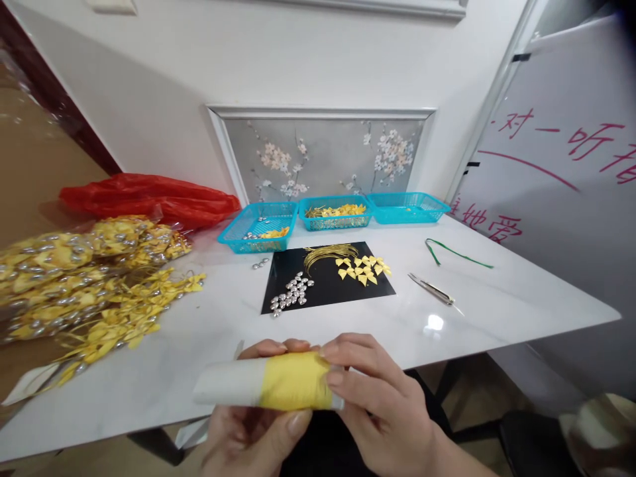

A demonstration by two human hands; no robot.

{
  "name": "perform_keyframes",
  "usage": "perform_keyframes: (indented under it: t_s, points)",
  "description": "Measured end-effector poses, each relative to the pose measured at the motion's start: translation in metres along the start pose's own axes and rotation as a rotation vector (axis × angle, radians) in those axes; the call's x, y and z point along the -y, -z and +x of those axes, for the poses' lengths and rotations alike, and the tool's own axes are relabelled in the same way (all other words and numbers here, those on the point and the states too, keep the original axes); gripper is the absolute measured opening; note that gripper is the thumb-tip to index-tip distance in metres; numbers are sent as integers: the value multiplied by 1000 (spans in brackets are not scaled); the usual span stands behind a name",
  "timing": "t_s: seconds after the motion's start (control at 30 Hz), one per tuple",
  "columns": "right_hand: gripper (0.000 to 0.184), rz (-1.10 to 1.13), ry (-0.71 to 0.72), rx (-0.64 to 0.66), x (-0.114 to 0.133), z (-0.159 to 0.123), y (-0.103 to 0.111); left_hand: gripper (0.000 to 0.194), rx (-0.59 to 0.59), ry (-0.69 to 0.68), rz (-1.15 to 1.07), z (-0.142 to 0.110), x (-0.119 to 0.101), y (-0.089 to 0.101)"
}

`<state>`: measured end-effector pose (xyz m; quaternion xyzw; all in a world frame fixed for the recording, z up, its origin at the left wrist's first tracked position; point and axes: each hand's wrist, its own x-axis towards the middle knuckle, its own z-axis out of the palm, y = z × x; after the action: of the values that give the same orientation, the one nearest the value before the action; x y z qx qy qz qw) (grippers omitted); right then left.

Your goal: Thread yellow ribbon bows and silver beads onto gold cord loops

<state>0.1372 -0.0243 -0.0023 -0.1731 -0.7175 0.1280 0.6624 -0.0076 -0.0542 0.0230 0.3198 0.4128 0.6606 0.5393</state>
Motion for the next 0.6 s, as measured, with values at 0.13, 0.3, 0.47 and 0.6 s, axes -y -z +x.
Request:
perform_keyframes:
  t_s: [0.13,0.3,0.47,0.6]
  points:
    - [54,63,-204,10,4,-7,-2,50,1,-7,34,3,3,9]
    - [40,258,-523,-17,10,-11,1,41,93,-5,134,9,5,24]
    - [30,591,-833,-79,12,-10,2,43,90,-5,183,8,5,26]
    - [35,675,-882,-88,13,-6,0,42,35,-18,144,2,0,13]
